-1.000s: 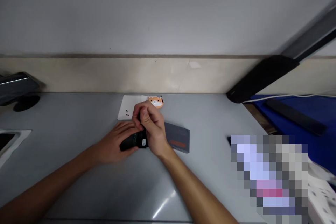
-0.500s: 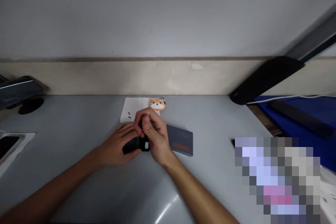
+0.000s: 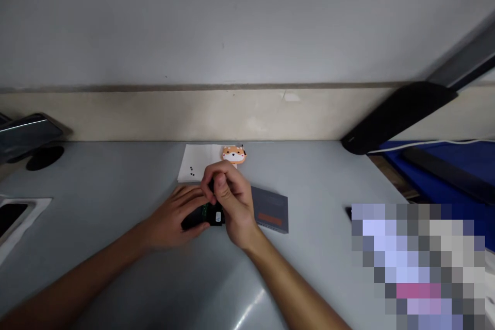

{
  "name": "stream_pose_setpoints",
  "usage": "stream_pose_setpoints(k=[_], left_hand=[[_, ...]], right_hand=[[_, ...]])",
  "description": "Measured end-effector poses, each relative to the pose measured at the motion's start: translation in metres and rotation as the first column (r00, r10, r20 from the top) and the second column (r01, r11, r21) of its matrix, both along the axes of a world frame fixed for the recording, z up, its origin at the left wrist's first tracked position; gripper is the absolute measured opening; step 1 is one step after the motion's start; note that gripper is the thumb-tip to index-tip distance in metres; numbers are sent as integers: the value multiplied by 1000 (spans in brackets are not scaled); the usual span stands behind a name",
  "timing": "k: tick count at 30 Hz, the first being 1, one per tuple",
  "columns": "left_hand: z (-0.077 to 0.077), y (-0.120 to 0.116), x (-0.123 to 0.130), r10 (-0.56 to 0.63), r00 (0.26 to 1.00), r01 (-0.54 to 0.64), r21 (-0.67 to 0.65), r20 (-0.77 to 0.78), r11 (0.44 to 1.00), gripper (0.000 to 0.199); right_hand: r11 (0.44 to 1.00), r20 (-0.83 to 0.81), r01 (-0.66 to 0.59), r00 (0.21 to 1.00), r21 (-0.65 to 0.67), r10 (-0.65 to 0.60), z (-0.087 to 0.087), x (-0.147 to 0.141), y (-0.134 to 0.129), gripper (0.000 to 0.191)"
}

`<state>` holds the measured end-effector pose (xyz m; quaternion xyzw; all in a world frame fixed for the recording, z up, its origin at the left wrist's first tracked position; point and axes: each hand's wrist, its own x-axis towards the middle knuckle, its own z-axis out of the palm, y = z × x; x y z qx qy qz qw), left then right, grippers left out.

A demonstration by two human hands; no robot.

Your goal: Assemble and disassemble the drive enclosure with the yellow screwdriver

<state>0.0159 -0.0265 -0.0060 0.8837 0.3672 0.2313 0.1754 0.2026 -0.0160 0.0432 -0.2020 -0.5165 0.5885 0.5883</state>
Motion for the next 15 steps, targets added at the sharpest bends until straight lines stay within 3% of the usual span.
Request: stream_pose_setpoints(k=[5,15], left_hand=[[-2,-1,-1,8,1000,-8,20,5,1000,47],[3,-1,1,6,1000,-6,5,26,1000,40]], right_hand=[[1000,64,-13,998,0,13,0,1,-2,27],[1000,45,9,999,1,-9,-3,-1,-3,26]])
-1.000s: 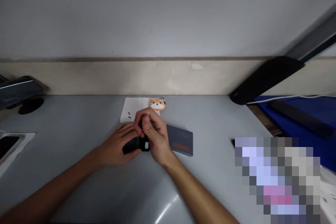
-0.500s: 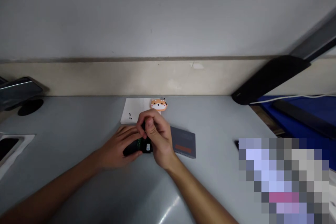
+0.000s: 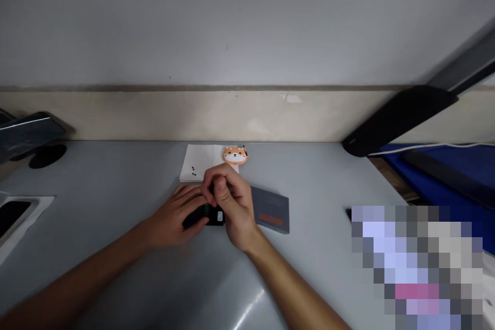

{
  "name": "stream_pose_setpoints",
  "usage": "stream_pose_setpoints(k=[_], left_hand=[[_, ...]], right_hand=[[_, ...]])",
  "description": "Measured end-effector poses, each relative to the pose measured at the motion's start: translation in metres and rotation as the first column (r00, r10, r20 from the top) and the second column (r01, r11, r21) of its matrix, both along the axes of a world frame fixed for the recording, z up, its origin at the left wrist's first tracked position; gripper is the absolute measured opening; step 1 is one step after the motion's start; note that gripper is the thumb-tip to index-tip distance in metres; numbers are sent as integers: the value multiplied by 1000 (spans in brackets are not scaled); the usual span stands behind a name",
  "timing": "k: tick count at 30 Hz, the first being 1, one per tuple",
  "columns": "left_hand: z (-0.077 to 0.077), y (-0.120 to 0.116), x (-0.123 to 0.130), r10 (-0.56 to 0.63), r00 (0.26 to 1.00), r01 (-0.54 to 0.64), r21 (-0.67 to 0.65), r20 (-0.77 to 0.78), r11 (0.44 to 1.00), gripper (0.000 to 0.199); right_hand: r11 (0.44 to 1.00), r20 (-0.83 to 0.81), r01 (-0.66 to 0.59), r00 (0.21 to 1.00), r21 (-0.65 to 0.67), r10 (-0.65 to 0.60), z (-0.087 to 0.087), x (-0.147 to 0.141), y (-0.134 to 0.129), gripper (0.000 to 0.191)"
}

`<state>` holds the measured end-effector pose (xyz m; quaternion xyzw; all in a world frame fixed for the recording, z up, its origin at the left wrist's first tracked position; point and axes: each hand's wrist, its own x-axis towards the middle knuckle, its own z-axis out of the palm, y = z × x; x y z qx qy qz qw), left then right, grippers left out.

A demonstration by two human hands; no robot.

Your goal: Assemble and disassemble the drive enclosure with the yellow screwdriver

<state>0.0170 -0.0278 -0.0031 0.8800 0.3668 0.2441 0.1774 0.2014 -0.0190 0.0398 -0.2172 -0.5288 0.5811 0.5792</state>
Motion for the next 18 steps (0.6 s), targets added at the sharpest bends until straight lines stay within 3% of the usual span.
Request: stream_pose_setpoints(k=[8,13,18], left_hand=[[2,0,-1,58,997,-59,13,55,998,37],[-2,1,-1,92,991,-97,56,94,994,23],[-7,2,-3,89,986,-100,75,138,992,12]], right_hand=[[999,-57,28,998,-34,-30,8,1,3,27],[998,-183,-14,983,-58,3,14,-2,1,24],[996,-203,-41,979,-75,25,19,-2,0,24]])
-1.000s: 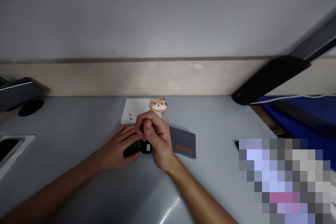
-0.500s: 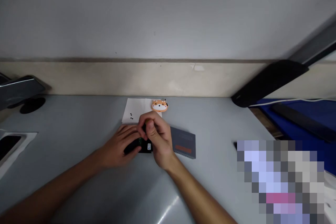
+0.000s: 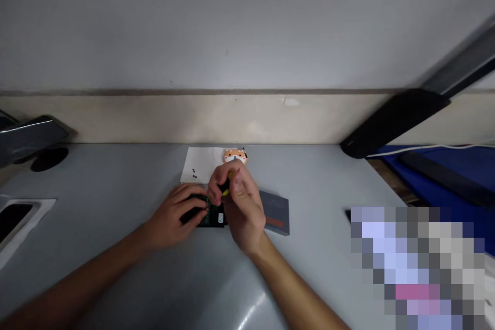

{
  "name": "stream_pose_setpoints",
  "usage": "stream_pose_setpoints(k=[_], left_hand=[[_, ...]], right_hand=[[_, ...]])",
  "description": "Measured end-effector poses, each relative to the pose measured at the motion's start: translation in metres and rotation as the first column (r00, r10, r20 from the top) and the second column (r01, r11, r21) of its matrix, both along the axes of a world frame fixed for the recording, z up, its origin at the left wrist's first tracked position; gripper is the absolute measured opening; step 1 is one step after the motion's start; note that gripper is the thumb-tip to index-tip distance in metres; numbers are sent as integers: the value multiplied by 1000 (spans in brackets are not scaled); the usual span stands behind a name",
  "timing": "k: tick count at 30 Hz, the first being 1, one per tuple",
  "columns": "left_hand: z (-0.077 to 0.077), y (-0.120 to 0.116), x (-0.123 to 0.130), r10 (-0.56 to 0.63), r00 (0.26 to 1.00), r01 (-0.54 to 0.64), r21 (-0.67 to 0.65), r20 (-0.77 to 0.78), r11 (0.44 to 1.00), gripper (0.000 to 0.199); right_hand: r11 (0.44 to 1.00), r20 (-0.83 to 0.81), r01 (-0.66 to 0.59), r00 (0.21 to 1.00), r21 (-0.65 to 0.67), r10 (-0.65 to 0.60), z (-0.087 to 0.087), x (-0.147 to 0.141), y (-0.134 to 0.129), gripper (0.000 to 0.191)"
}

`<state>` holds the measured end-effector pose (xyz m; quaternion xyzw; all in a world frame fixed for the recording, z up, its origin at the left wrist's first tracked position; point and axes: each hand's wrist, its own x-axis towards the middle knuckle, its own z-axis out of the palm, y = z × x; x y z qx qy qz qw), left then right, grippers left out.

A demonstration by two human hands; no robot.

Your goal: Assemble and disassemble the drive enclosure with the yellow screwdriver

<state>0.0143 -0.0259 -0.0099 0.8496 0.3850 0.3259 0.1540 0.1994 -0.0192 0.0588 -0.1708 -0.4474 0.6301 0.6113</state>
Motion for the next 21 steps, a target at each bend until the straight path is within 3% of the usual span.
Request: stream_pose_setpoints(k=[7,12,16,21], left_hand=[[-2,0,1,10,1000,-10,12,26,1000,6],[0,-1,1,-21,999,21,16,30,1000,8],[8,-5,-1,-26,999,24,51,33,998,8],[26,10,6,106,994,-104,92,-13,990,16]], right_hand=[[991,13,130,992,-40,-129,8,14,11,29],[967,37,253,967,21,-254,10,22,18,27],[929,81,362,927,73,-367,7,26,23,28],[846,36,522,849,105,-528,-1,29,30,27]])
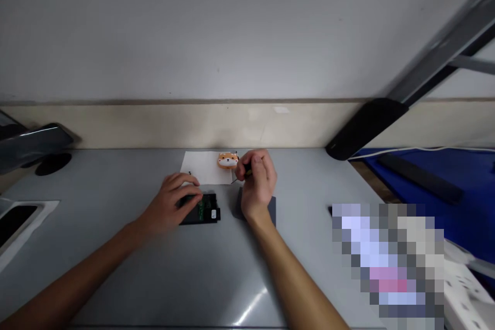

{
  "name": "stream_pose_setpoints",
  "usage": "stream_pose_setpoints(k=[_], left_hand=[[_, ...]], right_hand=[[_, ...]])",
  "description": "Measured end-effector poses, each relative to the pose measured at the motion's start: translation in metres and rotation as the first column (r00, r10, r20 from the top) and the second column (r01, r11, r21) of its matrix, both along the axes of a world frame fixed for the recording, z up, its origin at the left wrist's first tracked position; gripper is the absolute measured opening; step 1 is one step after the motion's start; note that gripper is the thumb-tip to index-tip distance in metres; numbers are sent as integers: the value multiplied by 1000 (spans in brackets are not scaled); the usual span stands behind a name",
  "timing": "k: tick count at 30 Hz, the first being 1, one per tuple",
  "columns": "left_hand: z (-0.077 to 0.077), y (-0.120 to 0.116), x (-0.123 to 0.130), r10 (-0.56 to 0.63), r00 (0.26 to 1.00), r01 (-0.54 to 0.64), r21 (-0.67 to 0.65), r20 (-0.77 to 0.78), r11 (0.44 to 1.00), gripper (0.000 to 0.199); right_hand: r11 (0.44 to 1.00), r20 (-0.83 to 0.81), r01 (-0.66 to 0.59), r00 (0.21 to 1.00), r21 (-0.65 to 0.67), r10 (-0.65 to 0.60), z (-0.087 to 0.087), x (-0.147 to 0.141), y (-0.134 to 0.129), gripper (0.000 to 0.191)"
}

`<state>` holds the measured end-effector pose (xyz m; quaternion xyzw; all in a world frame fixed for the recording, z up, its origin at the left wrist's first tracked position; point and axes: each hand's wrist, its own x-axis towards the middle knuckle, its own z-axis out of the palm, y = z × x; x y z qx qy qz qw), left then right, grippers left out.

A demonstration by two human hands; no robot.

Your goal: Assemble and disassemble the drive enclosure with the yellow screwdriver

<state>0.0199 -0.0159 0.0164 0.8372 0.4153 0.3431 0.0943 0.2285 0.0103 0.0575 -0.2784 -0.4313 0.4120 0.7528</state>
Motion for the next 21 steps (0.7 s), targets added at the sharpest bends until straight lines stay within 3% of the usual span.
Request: stream_pose_setpoints(k=[5,10,17,21], left_hand=[[20,52,16,-61,970,25,-150,-236,988,18],[19,85,34,-64,956,8,-195,-286,981,17],[6,90,34,-41,936,-17,-163,-349,986,20],[4,71,10,49,974,-92,-186,-221,978,23]], right_hand=[[995,-38,100,994,-6,-101,-6,2,7,29],[996,-29,86,996,2,-86,-5,5,9,31],[999,-43,27,999,-25,-28,-1,3,3,32],[1000,-65,-21,998,-18,19,3,1,-1,29]])
